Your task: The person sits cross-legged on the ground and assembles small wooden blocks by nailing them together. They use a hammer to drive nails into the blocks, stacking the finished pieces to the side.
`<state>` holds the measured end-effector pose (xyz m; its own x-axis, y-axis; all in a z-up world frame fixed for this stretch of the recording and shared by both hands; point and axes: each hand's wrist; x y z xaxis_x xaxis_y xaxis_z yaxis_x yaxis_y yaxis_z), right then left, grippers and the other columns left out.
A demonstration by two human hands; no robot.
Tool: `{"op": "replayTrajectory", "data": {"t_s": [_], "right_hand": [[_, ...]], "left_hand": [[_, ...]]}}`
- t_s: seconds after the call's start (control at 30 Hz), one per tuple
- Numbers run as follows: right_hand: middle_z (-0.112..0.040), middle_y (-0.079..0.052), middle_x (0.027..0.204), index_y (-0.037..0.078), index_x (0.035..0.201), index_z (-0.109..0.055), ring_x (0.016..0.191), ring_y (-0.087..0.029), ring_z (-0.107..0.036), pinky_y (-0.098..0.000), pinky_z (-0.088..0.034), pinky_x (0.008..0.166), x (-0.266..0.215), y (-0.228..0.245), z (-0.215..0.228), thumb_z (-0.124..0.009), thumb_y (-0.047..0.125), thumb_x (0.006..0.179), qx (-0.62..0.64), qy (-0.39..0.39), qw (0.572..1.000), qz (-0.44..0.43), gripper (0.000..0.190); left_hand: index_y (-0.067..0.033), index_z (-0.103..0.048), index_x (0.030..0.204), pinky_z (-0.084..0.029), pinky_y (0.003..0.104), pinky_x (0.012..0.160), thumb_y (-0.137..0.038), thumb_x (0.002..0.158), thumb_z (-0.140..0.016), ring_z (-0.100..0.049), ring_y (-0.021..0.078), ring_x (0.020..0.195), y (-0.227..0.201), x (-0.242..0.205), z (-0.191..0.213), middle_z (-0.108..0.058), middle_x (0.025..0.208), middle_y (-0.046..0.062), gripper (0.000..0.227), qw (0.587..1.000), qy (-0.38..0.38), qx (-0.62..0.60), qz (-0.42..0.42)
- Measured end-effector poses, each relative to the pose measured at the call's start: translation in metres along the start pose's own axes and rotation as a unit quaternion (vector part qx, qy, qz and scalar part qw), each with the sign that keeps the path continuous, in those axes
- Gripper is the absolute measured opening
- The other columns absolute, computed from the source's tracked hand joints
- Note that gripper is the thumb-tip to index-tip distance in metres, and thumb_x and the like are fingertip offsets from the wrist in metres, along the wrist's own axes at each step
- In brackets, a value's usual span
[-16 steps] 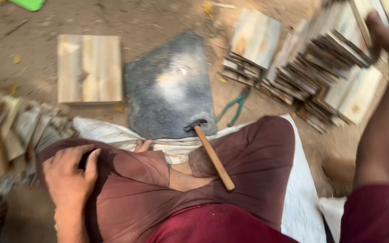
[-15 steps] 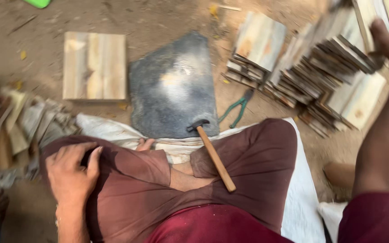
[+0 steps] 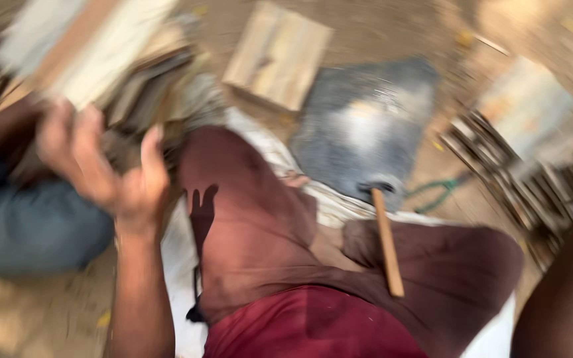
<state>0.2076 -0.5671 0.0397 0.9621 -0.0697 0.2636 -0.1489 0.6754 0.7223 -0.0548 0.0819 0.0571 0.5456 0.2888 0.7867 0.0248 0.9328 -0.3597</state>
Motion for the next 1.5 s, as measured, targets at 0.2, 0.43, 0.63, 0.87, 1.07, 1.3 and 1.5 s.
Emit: {"op": "replayTrajectory", "data": {"t_s": [0.2,0.43,0.63,0.87,1.07,1.3,1.5], "right_hand": [[-0.057,-0.023,0.154,0.002,0.161,-0.045,0.141,-0.036,-0.059,-0.0465,-0.052,0.117,-0.01,0.209,-0.19,-0.073,0.032,0.108,0.104,0.246,0.921,0.285,0.066],[-0.062,-0.022,0.142,0.002,0.151,-0.052,0.125,-0.033,-0.066,-0.049,-0.051,0.103,0.031,0.416,-0.376,-0.061,0.045,0.109,0.163,0.387,0.838,0.349,0.06],[-0.065,-0.01,0.08,0.004,0.115,-0.067,0.071,-0.023,-0.065,-0.0408,-0.057,0.065,0.028,0.467,-0.44,-0.053,0.038,0.102,0.065,0.499,0.845,0.182,0.039],[-0.06,-0.01,0.103,-0.003,0.117,-0.062,0.087,-0.014,-0.058,-0.0356,-0.054,0.079,0.019,0.441,-0.419,-0.061,0.022,0.109,0.239,0.457,0.814,0.266,0.026],[-0.058,-0.013,0.151,-0.001,0.155,-0.048,0.139,-0.023,-0.056,-0.0366,-0.045,0.121,0.001,0.311,-0.29,-0.054,0.005,0.091,0.397,0.326,0.833,0.205,0.064],[-0.058,-0.018,0.146,-0.009,0.145,-0.054,0.135,-0.027,-0.054,-0.0376,-0.045,0.112,-0.068,0.06,-0.224,-0.066,-0.005,0.084,0.411,0.159,0.881,-0.171,0.062],[-0.044,-0.023,0.156,-0.006,0.15,-0.04,0.145,-0.032,-0.043,-0.0374,-0.034,0.12,-0.115,-0.025,-0.251,-0.089,0.012,0.07,0.256,0.229,0.928,-0.146,0.096]], "left_hand": [[-0.0089,-0.012,0.169,-0.015,0.066,0.135,-0.058,0.077,-0.09,0.002,0.0497,0.162,0.072,0.035,0.002,0.004,0.168,0.032,0.13,0.98,0.083,0.12,0.136],[-0.0093,-0.017,0.168,-0.005,0.083,0.118,-0.076,0.08,-0.083,0.009,0.0533,0.155,0.072,0.041,-0.032,0.004,0.166,0.038,0.128,0.942,0.172,0.147,0.248],[-0.0032,-0.017,0.166,0.005,0.083,0.115,-0.063,0.097,-0.077,0.012,0.0526,0.154,0.062,0.045,-0.033,0.004,0.165,0.039,0.11,0.939,0.168,0.164,0.25],[-0.001,-0.011,0.167,0.007,0.077,0.123,-0.052,0.098,-0.083,0.014,0.0536,0.157,0.033,0.046,-0.022,0.005,0.169,0.035,0.113,0.967,0.117,0.122,0.193],[-0.0133,0.002,0.167,-0.01,0.062,0.136,-0.036,0.09,-0.09,0.003,0.0482,0.159,-0.038,0.026,-0.075,0.013,0.171,0.027,0.123,0.987,0.108,-0.091,0.074],[0.0057,-0.011,0.157,-0.025,0.041,0.124,-0.028,0.078,-0.089,-0.011,0.0516,0.153,-0.111,-0.041,-0.228,0.013,0.162,0.038,0.116,0.816,0.491,-0.28,0.121],[0.004,-0.015,0.158,-0.025,0.041,0.125,-0.029,0.076,-0.088,-0.016,0.0431,0.155,-0.101,-0.089,-0.285,0.011,0.165,0.032,0.115,0.75,0.612,-0.228,0.105]]}}
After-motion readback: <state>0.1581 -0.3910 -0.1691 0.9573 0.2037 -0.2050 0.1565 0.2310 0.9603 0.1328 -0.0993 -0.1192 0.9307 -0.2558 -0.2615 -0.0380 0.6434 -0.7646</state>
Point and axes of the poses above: each hand's wrist, its own x-axis towards the middle knuckle, its own z-axis out of the back of the hand, y = z × x
